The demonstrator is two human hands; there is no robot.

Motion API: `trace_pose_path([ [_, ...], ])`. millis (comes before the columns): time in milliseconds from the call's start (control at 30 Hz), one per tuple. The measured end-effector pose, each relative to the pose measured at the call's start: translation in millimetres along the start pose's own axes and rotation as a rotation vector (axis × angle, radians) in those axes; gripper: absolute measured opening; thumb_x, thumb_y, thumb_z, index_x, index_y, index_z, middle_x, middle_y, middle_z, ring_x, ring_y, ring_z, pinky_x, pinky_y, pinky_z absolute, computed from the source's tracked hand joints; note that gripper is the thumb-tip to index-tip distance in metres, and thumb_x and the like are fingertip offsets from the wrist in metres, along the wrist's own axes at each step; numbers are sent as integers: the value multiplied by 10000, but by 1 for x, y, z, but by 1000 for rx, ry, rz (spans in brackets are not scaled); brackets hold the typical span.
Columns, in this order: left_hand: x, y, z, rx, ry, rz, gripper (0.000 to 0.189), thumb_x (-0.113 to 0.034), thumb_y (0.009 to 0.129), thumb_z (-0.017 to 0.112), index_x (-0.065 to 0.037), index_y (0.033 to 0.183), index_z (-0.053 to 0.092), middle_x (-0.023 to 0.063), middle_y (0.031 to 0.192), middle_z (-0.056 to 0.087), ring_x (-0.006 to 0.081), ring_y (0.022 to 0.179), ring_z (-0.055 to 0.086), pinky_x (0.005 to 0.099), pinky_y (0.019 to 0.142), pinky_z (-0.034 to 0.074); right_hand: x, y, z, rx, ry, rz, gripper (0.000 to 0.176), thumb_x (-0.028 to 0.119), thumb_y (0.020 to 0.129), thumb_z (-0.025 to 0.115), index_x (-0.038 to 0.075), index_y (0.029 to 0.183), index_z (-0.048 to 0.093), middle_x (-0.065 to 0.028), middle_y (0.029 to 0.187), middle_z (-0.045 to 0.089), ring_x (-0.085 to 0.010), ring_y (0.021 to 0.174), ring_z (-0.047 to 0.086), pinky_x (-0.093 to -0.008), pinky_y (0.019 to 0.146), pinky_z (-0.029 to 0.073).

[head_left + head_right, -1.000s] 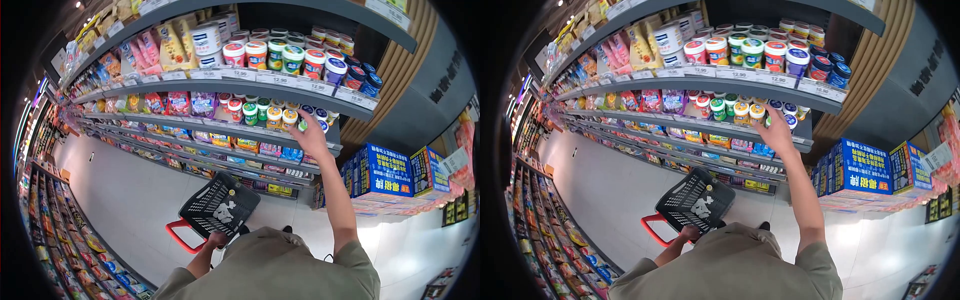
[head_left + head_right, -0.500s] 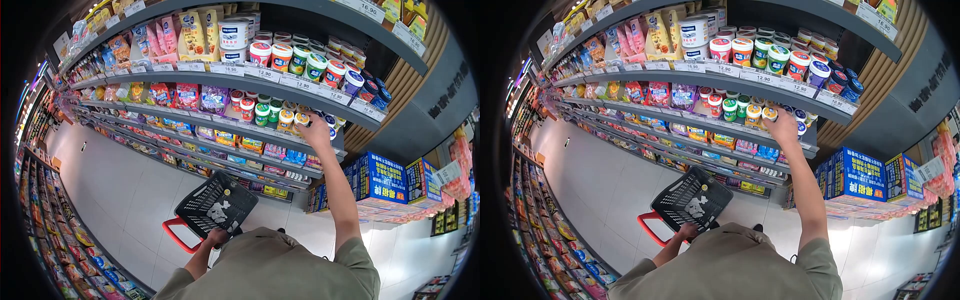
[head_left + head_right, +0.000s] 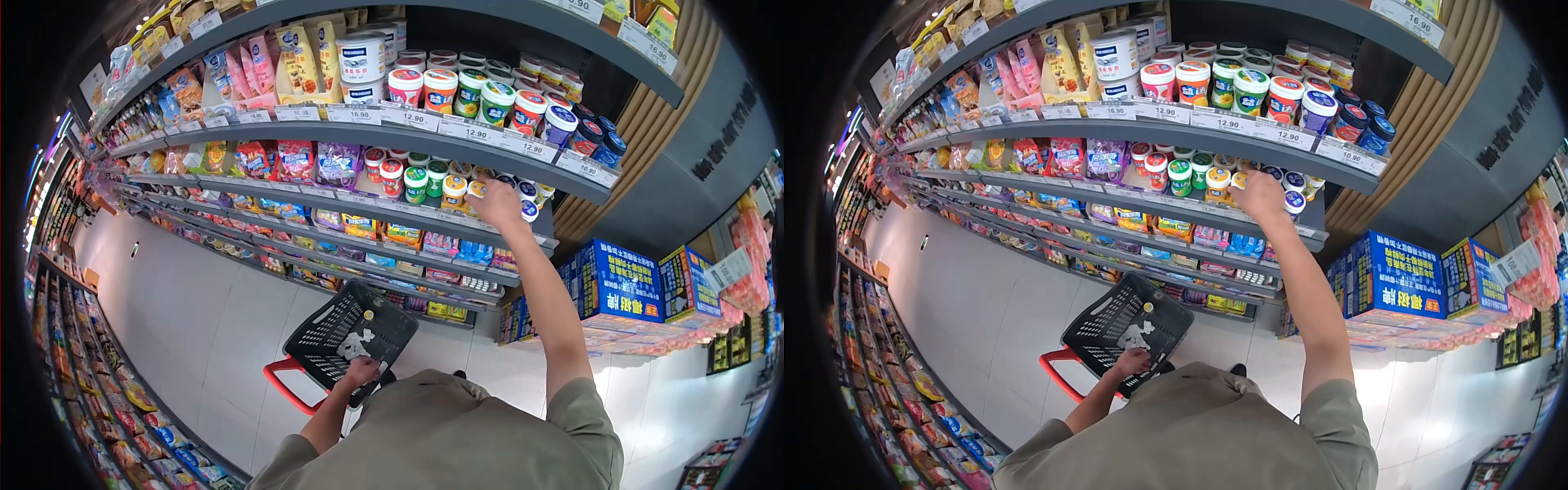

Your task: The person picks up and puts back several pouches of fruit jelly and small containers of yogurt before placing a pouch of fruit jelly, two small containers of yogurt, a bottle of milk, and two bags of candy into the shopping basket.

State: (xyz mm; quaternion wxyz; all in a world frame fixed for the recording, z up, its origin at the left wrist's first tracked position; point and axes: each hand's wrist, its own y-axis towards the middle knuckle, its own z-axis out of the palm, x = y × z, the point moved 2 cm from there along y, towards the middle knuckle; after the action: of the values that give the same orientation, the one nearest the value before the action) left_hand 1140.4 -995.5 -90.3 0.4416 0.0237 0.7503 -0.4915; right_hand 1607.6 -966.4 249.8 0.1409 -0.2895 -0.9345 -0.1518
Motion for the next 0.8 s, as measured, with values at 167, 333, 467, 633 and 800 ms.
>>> trace_pose_path([
  [167, 2, -10, 0, 54, 69, 23, 331, -304, 968, 592, 17, 1037, 639, 83, 867, 692, 162, 724, 675, 292, 642, 548, 4, -8, -21, -136, 101, -14, 544, 407, 795, 750, 67, 1213, 673, -198, 1044, 720, -373, 995, 684, -445, 866, 546],
  [333, -45, -24, 15, 107, 25, 156, 306, -306, 979, 600, -10, 1034, 647, 46, 830, 673, 112, 713, 625, 267, 630, 510, 2, -48, -38, -443, 300, -105, 539, 353, 795, 776, 15, 1200, 662, -238, 1077, 678, -416, 860, 680, -434, 845, 535],
  [467, -133, -50, 37, 196, -323, 339, 336, -331, 1020, 566, -34, 1173, 601, 75, 950, 689, 138, 822, 651, 285, 745, 523, 2, -93, -20, -235, 773, 104, 494, 257, 814, 806, 4, 1210, 654, -148, 1056, 676, -177, 679, 663, -306, 600, 534],
  [633, -245, -104, 52, 453, -614, 304, 453, -379, 1046, 490, -33, 1339, 494, 163, 1174, 658, 232, 988, 686, 343, 857, 543, 21, -157, -1, 374, 1228, 200, 372, 127, 891, 736, 69, 1245, 638, -32, 986, 680, -42, 632, 566, -193, 520, 468],
  [800, -274, -131, 74, 780, -594, 402, 526, -367, 1044, 479, -8, 1425, 425, 184, 1245, 624, 259, 1031, 678, 389, 909, 541, 21, -191, 1, 545, 1295, 127, 407, 82, 902, 695, 71, 1297, 601, -27, 1082, 662, -41, 681, 565, -195, 551, 465],
])
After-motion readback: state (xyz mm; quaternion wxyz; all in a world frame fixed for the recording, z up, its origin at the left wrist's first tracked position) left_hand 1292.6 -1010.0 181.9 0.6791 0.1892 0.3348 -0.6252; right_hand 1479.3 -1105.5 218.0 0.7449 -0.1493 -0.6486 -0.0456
